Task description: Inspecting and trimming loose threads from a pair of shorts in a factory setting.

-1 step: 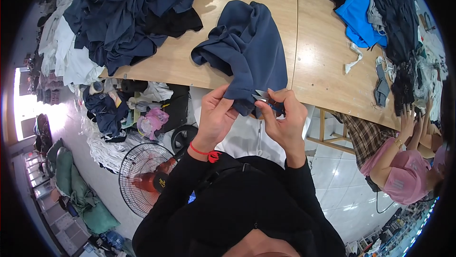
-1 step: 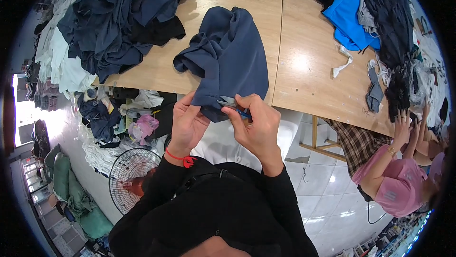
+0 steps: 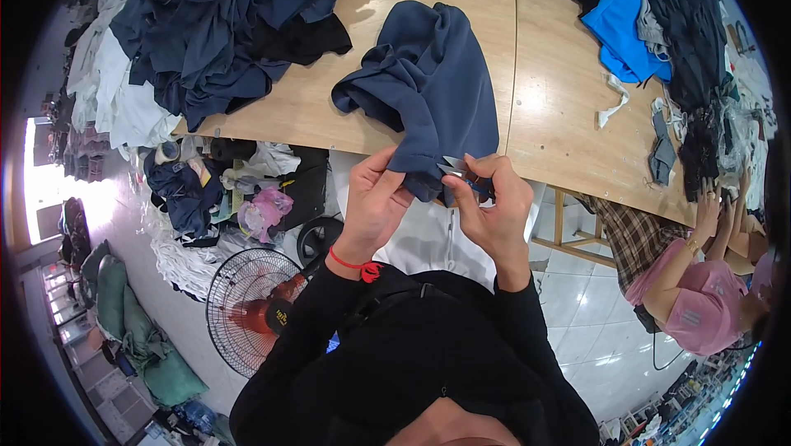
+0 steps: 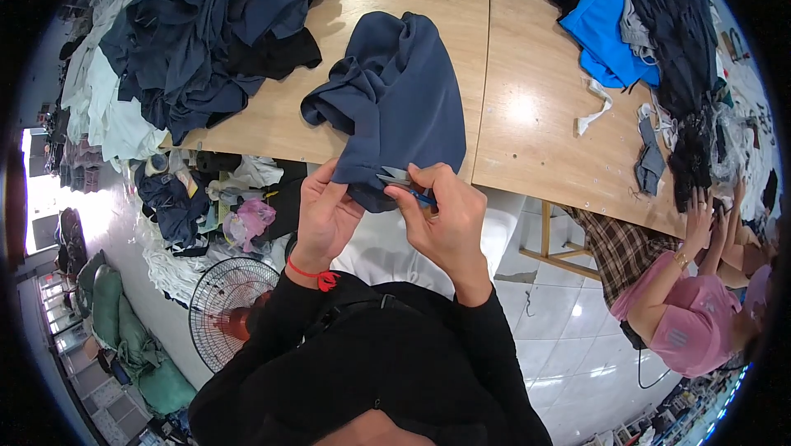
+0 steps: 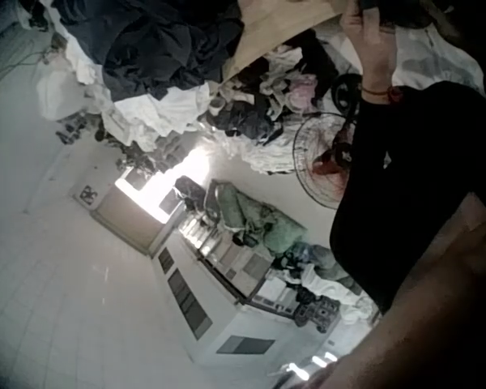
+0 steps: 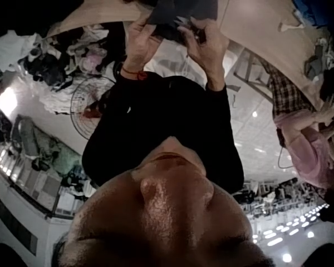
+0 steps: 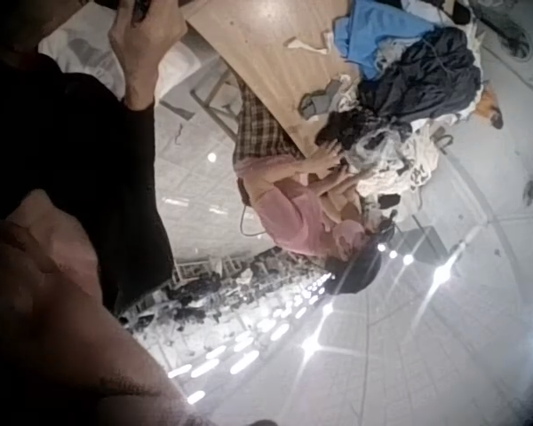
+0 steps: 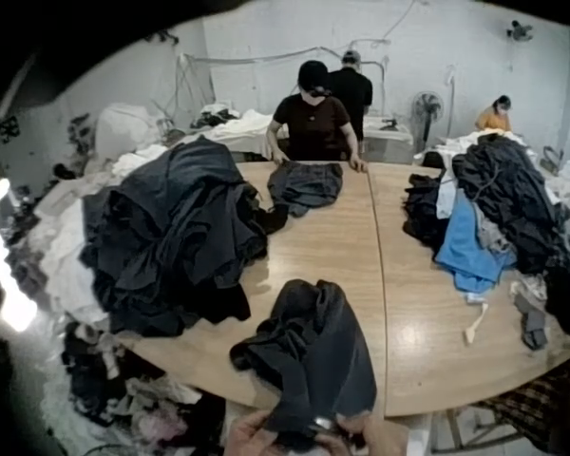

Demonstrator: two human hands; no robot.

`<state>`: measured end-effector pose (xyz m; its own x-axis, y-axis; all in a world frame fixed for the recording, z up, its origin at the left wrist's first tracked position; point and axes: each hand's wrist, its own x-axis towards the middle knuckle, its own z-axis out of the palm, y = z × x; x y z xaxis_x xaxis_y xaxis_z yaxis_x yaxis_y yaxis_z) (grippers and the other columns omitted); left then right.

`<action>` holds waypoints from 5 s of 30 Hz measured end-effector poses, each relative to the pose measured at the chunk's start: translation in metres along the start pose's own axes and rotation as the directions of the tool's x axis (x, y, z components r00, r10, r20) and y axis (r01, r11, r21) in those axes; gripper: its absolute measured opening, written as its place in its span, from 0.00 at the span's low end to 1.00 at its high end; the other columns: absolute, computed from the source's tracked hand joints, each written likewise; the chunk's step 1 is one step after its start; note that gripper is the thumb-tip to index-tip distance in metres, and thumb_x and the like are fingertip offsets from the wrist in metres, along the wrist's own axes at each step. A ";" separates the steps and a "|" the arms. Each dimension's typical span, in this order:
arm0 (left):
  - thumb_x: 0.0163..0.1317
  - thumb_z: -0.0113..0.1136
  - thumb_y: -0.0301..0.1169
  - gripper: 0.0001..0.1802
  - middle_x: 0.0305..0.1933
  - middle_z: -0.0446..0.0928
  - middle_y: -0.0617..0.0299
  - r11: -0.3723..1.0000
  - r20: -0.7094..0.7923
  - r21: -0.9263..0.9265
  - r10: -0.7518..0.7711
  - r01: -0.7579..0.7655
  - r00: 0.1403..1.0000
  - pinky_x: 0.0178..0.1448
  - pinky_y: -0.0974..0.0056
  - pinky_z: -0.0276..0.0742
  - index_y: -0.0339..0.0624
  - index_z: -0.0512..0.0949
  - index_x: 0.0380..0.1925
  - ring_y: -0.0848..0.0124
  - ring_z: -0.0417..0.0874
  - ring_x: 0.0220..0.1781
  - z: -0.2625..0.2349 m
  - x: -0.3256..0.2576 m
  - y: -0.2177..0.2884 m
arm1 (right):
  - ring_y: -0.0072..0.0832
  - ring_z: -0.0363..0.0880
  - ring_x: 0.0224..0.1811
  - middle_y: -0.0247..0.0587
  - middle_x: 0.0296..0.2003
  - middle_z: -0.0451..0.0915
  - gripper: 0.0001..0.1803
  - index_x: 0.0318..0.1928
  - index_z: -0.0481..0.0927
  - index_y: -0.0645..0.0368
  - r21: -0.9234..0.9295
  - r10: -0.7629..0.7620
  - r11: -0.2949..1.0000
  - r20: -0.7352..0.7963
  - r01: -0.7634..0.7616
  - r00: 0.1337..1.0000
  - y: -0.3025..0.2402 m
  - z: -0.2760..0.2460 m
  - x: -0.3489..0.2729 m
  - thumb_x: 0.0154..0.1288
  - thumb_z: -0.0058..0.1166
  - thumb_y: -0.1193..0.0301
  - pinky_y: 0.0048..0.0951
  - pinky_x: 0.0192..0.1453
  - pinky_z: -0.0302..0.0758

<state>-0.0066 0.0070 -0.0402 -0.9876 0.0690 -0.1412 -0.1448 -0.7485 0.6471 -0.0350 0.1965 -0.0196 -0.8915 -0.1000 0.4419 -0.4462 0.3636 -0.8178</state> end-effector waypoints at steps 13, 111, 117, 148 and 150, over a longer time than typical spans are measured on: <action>0.83 0.54 0.26 0.16 0.58 0.86 0.51 1.000 0.007 0.013 -0.008 0.008 1.000 0.68 0.57 0.85 0.27 0.80 0.62 0.64 0.89 0.59 -0.004 -0.001 -0.004 | 0.33 0.84 0.23 0.46 0.30 0.86 0.15 0.36 0.83 0.64 -0.042 -0.036 0.998 -0.014 0.035 0.999 -0.004 -0.001 0.003 0.61 0.80 0.72 0.28 0.28 0.76; 0.82 0.43 0.19 0.26 0.69 0.81 0.48 0.678 -0.113 -0.731 -0.010 -0.077 0.994 0.77 0.52 0.81 0.43 0.71 0.77 0.59 0.85 0.68 -0.089 0.027 0.015 | 0.11 0.63 0.28 0.27 0.39 0.81 0.24 0.75 0.74 0.59 0.949 0.770 -0.143 0.284 -0.280 0.571 0.064 -0.047 -0.004 0.84 0.54 0.72 0.16 0.24 0.56; 0.80 0.43 0.16 0.26 0.70 0.80 0.46 0.706 -0.135 -0.702 -0.009 -0.089 0.991 0.76 0.53 0.83 0.41 0.73 0.74 0.58 0.85 0.69 -0.084 0.030 0.017 | 0.09 0.73 0.34 0.31 0.48 0.86 0.24 0.75 0.74 0.59 0.950 0.794 -0.279 0.311 -0.141 0.522 0.067 -0.048 -0.008 0.84 0.53 0.74 0.15 0.23 0.56; 0.70 0.55 0.09 0.33 0.69 0.81 0.46 0.916 0.155 0.374 -0.217 0.146 0.964 0.75 0.62 0.79 0.31 0.72 0.75 0.65 0.85 0.69 0.024 0.003 0.023 | 0.30 0.84 0.35 0.40 0.36 0.84 0.19 0.46 0.91 0.61 -0.084 -0.105 0.991 0.015 0.106 0.994 -0.011 -0.013 -0.003 0.53 0.79 0.83 0.26 0.35 0.77; 0.67 0.54 0.08 0.35 0.69 0.82 0.46 0.914 0.178 0.365 -0.257 0.179 0.950 0.76 0.60 0.79 0.31 0.71 0.76 0.63 0.84 0.69 0.020 0.002 0.023 | 0.31 0.83 0.35 0.42 0.36 0.83 0.14 0.42 0.88 0.62 -0.062 -0.080 0.995 -0.017 0.079 0.997 -0.013 -0.014 0.001 0.56 0.74 0.86 0.26 0.37 0.77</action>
<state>-0.0135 0.0035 -0.0108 -0.9118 0.3753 -0.1668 -0.3310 -0.4309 0.8395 -0.0290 0.2048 -0.0032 -0.8515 -0.1134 0.5120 -0.5093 0.4112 -0.7560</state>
